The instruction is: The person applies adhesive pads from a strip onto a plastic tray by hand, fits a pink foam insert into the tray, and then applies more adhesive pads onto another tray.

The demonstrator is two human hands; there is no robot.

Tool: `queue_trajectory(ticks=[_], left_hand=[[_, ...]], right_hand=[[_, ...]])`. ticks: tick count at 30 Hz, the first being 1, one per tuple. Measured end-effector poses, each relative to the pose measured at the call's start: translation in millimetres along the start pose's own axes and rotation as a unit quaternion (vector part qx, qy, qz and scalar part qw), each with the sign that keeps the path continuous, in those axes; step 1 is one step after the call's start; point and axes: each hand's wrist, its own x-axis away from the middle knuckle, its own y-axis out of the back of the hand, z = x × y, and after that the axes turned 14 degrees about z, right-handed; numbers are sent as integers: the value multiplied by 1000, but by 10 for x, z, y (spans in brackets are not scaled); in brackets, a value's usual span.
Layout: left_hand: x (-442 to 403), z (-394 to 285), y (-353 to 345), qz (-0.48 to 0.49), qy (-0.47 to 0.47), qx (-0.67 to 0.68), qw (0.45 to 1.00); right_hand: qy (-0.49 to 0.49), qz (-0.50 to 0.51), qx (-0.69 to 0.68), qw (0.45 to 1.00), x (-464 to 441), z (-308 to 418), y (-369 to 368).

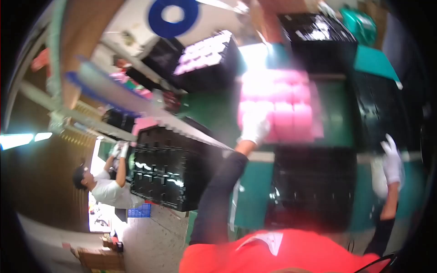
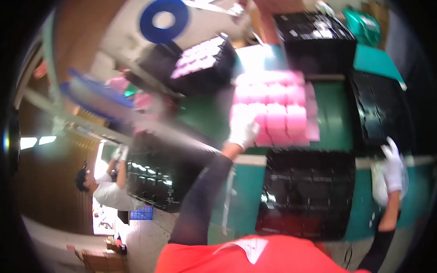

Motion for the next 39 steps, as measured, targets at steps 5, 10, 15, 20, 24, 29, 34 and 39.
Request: queue_trajectory(ticks=[5,10,15,20,24,29,34,39], left_hand=[[-119,364,-384,77,-40,4,996],[-132,534,-670,117,-80,-3,990],[-66,682,-679,95,-34,-16,995],[-22,977,-782,162,-7,71,984],[-7,1087,-852,164,-31,90,982],[-54,925,-651,191,-26,-2,981],[-88,948,-609,201,1,33,979],[-40,1051,-562,82,47,68,993]], right_hand=[[139,-2,-43,989,-645,1178,-573],[262,-21,-3,965,-1530,1626,-1192],[312,-18,40,949,-1877,2031,-1464],[294,82,1,952,-2029,2232,-1573],[231,154,68,958,-2019,2376,-1397],[214,146,-64,964,-2276,2227,-1470],[154,135,-71,976,-2196,2635,-742],[166,78,-29,983,-2070,2774,-363]])
